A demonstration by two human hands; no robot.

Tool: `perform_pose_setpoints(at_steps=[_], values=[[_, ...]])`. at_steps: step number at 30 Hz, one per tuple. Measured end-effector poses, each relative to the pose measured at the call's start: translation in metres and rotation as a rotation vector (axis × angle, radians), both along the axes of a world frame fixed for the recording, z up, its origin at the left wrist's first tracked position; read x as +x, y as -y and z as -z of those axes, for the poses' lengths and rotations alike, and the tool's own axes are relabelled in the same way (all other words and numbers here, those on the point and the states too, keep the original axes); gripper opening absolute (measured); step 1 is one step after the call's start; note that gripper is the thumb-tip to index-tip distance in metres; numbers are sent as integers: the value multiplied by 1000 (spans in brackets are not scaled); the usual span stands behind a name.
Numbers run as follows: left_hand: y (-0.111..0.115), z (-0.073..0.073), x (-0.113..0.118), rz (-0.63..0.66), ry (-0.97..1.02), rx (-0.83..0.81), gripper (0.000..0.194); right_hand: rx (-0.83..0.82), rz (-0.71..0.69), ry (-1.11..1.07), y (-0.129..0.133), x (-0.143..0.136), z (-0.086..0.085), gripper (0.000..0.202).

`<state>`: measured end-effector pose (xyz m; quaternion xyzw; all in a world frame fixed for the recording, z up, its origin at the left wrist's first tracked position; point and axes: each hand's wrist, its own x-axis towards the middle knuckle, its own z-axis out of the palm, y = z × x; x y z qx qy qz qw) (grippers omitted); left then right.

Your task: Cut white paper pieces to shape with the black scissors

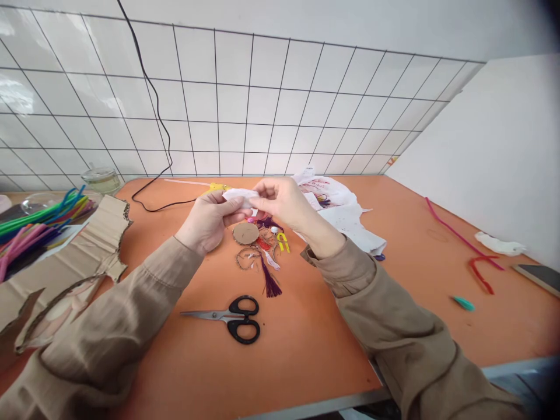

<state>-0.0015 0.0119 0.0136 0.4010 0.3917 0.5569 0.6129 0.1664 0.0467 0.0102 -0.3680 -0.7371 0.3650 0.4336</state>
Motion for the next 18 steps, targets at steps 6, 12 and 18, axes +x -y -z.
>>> perform_pose_setpoints(at_steps=[6, 12, 18], values=[[1, -5, -7, -22, 22, 118, 6, 92, -240, 317, 51, 1, -21, 7], [4, -1, -2, 18, -60, 130, 12, 426, -601, 1084, 113, -15, 16, 8], [7, 0, 4, 91, -61, 114, 10, 577, -566, 1090, 125, -18, 47, 13]])
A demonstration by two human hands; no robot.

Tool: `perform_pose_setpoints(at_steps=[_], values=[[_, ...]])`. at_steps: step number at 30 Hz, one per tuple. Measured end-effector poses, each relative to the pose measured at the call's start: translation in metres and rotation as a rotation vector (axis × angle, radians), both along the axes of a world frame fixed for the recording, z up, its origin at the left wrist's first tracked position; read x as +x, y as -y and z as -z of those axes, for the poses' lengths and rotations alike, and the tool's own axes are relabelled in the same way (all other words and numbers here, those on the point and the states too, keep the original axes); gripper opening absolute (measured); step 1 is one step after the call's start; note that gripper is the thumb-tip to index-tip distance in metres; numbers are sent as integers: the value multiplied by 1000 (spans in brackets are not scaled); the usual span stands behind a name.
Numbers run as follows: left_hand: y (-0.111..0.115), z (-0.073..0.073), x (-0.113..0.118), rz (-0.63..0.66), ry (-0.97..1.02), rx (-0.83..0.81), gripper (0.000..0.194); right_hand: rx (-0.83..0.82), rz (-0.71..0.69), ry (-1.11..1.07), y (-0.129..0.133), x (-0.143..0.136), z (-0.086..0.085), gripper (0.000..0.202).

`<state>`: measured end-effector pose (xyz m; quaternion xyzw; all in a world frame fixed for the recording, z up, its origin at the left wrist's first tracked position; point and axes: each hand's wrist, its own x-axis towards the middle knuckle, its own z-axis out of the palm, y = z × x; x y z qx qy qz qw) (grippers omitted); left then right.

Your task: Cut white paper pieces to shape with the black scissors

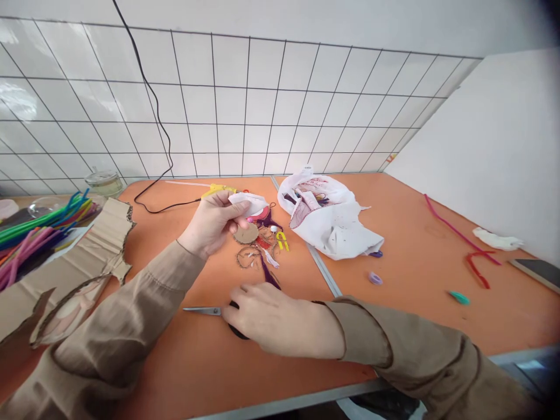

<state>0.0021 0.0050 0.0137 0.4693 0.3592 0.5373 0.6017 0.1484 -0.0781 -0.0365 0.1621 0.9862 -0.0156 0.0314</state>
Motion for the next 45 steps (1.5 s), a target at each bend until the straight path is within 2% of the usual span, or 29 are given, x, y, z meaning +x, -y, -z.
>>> perform_pose_setpoints(at_steps=[7, 10, 15, 21, 28, 35, 38, 45], values=[[6, -5, 1, 29, 42, -79, 3, 48, 3, 22, -3, 3, -1, 16], [7, -3, 2, 76, 65, -51, 3, 53, -14, 47, -3, 3, -2, 14], [10, 2, 4, 167, 60, 17, 13, 39, -9, 54, -4, 3, -3, 15], [8, 2, 3, 117, 21, 4, 8, 20, -50, 116, -10, 6, -14, 13], [7, 0, 1, 50, 77, -8, 6, -30, -60, 151, -16, 16, -30, 8], [6, -3, 1, 5, 110, -1, 11, -77, -46, 120, -19, 12, -22, 13], [6, -3, 0, -2, 93, 14, 13, -113, -25, 115, -20, 8, -20, 26], [2, -3, -6, -32, 88, 17, 15, -236, -19, 95, -36, 9, -32, 23]])
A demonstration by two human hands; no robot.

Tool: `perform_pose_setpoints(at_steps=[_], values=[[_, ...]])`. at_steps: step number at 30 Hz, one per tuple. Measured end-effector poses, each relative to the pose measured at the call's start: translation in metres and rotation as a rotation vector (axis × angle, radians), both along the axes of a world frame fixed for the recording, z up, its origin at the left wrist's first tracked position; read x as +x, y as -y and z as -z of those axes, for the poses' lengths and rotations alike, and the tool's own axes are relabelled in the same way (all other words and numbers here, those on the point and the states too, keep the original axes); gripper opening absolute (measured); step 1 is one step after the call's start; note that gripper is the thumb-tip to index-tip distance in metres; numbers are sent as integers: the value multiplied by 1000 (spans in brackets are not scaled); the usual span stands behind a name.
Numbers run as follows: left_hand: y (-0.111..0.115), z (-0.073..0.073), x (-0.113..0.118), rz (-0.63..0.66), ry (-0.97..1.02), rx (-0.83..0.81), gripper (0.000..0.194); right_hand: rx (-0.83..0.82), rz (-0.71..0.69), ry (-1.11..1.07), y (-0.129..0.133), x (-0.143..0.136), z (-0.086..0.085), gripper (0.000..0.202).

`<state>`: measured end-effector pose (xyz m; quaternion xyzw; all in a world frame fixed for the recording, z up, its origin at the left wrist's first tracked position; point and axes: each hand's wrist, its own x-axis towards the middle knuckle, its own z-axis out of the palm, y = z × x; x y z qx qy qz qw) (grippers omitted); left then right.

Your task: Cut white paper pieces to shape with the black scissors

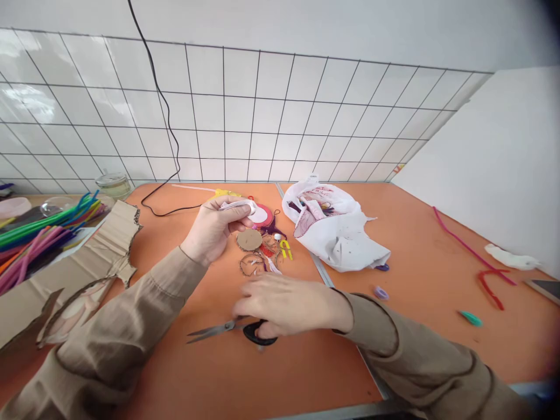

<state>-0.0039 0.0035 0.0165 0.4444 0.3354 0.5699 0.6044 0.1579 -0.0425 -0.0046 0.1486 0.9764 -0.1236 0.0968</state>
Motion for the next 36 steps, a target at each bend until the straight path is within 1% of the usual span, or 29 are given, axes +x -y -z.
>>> perform_pose_setpoints(at_steps=[3, 4, 6, 8, 9, 10, 11, 12, 14, 15, 17, 18, 20, 22, 24, 30, 36], values=[[-1, 0, -1, -16, -6, 3, 16, -96, -27, -138, -10, 7, -7, 14], [-1, 0, -2, -21, -10, 2, 17, -118, -15, -201, -13, 11, -11, 10], [-1, 0, -2, -26, -19, 5, 18, -138, 77, -319, -16, 20, -19, 5], [0, -1, -2, -29, -37, 12, 18, -215, 209, -406, -17, 30, -30, 16], [1, -2, -2, -31, -50, 18, 17, -290, 260, -455, -16, 35, -35, 19], [1, -3, -1, -33, -63, 25, 17, -352, 295, -506, -17, 39, -40, 21], [2, -4, -1, -34, -74, 36, 16, -381, 290, -570, -17, 43, -44, 26], [4, -5, 0, -35, -84, 49, 16, -382, 288, -655, -18, 47, -47, 31], [6, -7, 0, -46, -104, 82, 15, -330, 304, -822, -24, 53, -48, 39], [6, -8, 0, -58, -119, 96, 15, -279, 321, -902, -28, 56, -48, 41], [8, -9, 0, -86, -153, 113, 14, -176, 333, -981, -36, 59, -44, 39], [8, -9, 0, -95, -164, 119, 14, -135, 347, -966, -40, 60, -42, 36], [7, -7, -1, -102, -165, 134, 14, -21, 395, -900, -46, 59, -39, 38], [6, -5, -2, -102, -158, 148, 13, 94, 435, -820, -49, 56, -38, 37], [5, -4, -2, -86, -148, 163, 12, 164, 445, -765, -49, 52, -37, 34], [6, -2, 0, 50, -105, 275, 8, 300, 432, -736, -45, 51, -37, 34], [5, 0, 2, 147, -75, 286, 8, 331, 408, -677, -44, 53, -38, 30]])
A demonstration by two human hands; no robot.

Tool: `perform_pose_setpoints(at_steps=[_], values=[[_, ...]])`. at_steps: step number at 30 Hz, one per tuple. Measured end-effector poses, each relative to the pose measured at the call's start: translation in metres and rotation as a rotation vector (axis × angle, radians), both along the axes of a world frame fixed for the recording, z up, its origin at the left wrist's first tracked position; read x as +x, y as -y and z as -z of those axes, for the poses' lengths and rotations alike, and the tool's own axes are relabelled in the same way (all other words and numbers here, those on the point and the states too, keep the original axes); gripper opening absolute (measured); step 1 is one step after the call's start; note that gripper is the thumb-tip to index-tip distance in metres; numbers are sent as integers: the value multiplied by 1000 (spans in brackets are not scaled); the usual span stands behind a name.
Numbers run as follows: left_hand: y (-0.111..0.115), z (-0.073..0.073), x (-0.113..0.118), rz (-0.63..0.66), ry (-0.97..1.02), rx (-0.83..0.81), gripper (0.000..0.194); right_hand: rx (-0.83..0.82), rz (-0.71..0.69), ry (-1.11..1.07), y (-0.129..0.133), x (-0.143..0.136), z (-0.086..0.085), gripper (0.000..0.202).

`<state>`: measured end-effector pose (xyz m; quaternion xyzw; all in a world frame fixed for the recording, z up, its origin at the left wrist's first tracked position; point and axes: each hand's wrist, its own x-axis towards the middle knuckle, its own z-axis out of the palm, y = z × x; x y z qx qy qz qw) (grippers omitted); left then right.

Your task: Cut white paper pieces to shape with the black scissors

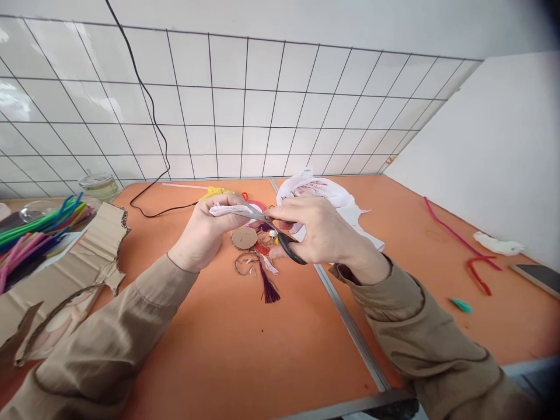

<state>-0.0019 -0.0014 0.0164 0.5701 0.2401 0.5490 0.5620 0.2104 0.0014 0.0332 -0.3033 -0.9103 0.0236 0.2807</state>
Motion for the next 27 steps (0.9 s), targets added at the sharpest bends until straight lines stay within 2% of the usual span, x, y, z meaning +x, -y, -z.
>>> perform_pose_setpoints(at_steps=[9, 13, 17, 21, 27], values=[[2, -2, -2, 19, -59, 4, 4, -12, 42, 58, 3, 1, -3, 21], [2, -3, -3, 6, -113, 1, 3, -26, 74, 80, 3, 1, -3, 35], [2, -5, -3, 14, -113, -38, 5, -105, 63, 76, 1, 0, -3, 43], [2, -6, -2, 38, -74, -80, 7, -156, 30, 48, -1, 1, -2, 40], [0, -3, -3, 60, -66, -127, 4, -145, -1, 58, -1, 3, -1, 30]])
